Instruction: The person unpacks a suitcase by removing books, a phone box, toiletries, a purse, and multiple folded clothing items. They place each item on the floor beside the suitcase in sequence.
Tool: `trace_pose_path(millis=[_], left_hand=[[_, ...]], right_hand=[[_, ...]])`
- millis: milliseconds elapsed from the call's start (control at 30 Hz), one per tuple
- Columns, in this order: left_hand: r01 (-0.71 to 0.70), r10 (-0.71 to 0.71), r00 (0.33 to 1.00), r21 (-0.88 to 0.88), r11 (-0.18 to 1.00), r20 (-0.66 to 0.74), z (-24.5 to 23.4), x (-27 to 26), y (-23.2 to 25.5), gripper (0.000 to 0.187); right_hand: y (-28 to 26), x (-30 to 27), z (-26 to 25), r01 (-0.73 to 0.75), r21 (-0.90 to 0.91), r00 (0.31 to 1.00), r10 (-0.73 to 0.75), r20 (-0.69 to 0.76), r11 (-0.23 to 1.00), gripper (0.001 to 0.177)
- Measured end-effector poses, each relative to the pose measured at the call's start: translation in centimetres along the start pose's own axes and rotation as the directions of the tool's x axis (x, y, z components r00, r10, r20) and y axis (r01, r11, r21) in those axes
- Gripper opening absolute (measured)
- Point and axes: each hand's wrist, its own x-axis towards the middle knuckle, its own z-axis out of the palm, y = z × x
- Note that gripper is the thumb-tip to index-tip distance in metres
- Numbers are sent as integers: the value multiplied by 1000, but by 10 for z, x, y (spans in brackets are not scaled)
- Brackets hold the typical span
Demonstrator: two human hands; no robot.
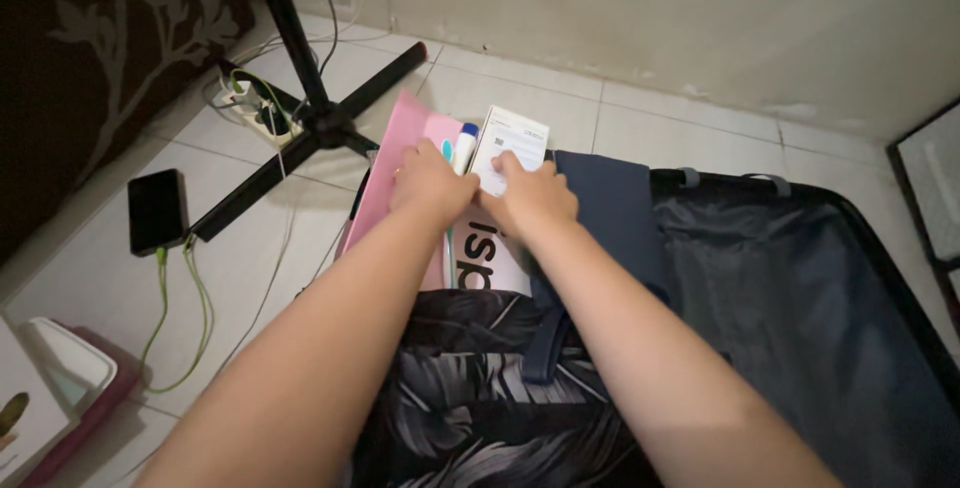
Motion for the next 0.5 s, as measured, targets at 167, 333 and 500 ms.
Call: trace_pose_path(millis=[167,333,500], left_hand=[[-75,63,990,-91,993,-125,2,5,-14,74],[-80,63,991,-145,986,-119,-3,8,-19,73],[-144,129,988,-201,969,-90,24,38,-35,67]], right_hand=[[-13,8,-3,-110,-5,994,110,30,994,78],[-24,6,-9,-154,26,988,153,18,988,92],[8,40,15,-111,118,992,102,80,987,102]])
